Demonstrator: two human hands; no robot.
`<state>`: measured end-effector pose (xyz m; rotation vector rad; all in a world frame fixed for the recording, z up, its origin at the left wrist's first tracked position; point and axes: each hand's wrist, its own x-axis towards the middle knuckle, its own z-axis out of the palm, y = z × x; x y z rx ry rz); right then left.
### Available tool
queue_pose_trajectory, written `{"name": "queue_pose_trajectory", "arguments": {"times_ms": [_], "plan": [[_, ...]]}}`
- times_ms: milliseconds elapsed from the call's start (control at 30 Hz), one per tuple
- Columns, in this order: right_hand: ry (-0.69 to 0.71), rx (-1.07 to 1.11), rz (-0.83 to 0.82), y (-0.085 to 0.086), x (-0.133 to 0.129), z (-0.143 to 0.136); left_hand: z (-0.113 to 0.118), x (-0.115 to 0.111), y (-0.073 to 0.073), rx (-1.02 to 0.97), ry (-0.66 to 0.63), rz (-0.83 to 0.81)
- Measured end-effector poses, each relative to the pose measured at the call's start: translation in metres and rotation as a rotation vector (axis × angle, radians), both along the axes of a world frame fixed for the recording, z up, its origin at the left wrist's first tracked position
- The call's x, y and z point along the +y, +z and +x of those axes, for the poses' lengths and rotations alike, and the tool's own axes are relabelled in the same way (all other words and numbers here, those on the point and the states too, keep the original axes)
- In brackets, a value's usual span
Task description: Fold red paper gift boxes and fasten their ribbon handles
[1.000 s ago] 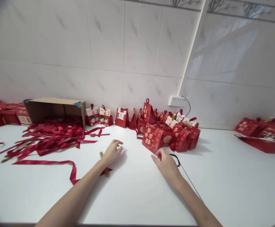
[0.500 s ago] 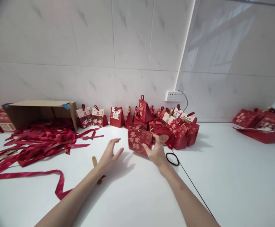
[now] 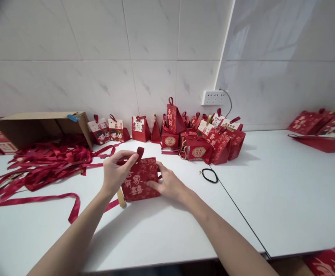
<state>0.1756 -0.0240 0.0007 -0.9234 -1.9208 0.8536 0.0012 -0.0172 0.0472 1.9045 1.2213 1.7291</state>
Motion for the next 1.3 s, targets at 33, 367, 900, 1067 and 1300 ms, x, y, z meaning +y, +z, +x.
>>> {"name": "queue_pose_trajectory", "arguments": {"times_ms": [33, 367, 900, 1067, 1300], "plan": [[-0.008, -0.01, 0.018, -0.001, -0.001, 0.0, 0.0, 0.001, -0.001, -0.023, 0.02, 0.013], [-0.685, -0.067, 0.72, -0.012, 0.0, -0.008, 0.016, 0.002, -0.031, -0.093, 0.064, 0.189], [-0.456, 0.014, 0.821, 0.009, -0.007, 0.007, 0.003, 0.009, -0.019, -0.163, -0.332, -0.265], [-0.37, 0.132, 0.619, 0.018, -0.002, -0.005, 0.006, 0.005, -0.016, -0.121, -0.318, -0.252], [-0.371, 0.243, 0.452, 0.028, -0.007, -0.019, 0.009, -0.005, -0.006, -0.025, -0.222, -0.015]]}}
